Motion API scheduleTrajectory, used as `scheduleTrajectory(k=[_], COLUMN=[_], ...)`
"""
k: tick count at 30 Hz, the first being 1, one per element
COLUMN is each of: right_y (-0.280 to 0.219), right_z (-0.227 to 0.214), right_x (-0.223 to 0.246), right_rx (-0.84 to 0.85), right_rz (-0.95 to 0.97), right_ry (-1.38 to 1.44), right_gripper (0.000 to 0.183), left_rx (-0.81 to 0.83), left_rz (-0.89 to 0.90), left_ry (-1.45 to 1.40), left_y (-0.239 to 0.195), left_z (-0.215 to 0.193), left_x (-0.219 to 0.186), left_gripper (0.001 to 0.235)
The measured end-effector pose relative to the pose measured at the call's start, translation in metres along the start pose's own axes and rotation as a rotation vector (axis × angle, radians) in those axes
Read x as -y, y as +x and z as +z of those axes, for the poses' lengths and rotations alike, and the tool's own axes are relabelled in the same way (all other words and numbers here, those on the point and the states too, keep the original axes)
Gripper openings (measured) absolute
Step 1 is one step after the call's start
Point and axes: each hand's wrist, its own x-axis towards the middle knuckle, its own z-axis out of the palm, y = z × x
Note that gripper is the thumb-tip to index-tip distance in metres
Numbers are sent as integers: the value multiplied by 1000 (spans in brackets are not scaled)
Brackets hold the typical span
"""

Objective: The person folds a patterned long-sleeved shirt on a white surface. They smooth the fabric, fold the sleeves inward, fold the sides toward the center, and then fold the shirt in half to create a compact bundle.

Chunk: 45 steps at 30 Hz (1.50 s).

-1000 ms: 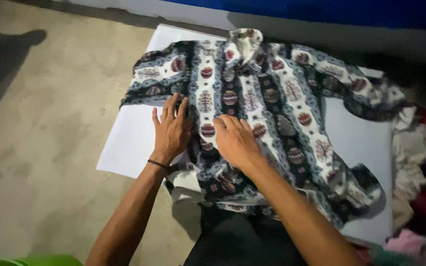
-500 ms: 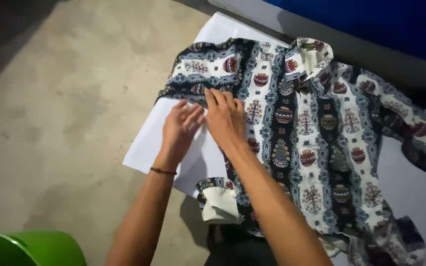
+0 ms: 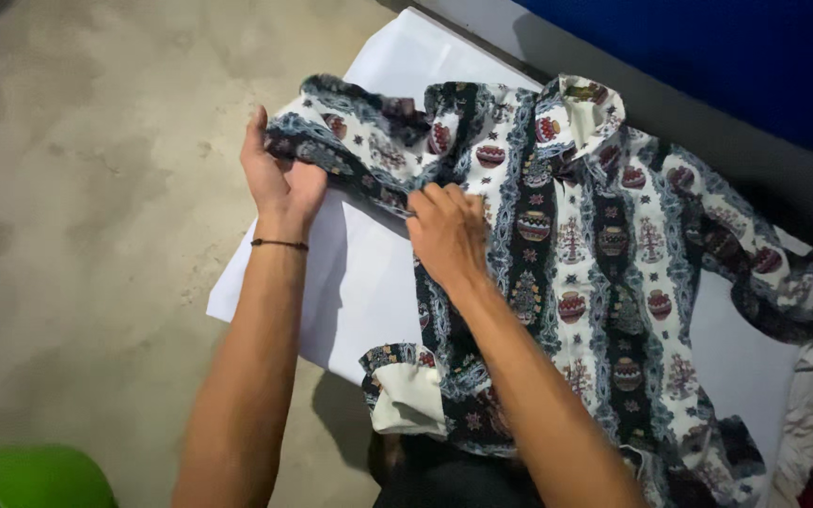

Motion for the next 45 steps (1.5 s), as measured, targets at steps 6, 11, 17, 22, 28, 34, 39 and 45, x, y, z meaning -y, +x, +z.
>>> scheduleTrajectory(k=[6, 11, 17, 22, 28, 34, 39, 45], right_y=[7, 38, 38, -6, -45, -53, -43, -34], right_z=[-8, -18, -52, -30, -55, -113, -123, -140], right_x=[2, 1, -56, -119, -144, -122, -152, -213], right_rx=[21, -161, -160, -131, -222, -7, 191, -236], right_rz=[118, 505, 999, 1060, 804, 908, 1080, 731], right_ry=[66, 745, 1790, 2006, 2060, 1194, 858, 638], right_gripper=[13, 46, 99, 96, 88, 67, 80, 60], left_rx=[-10, 285, 943, 957, 889, 788, 581, 433], left_rz=[309, 892, 650, 411, 311, 469, 684, 702], left_ry=[201, 1833, 2207, 2060, 2110, 2165, 2317, 2333], left_y=[1, -49, -83, -84, -80, -83, -83, -84], left_z=[1, 28, 63, 48, 42, 35, 40, 61], left_x=[16, 51, 72, 76, 68, 80, 77, 68], left_gripper=[40, 28, 55, 62, 51, 33, 75, 112])
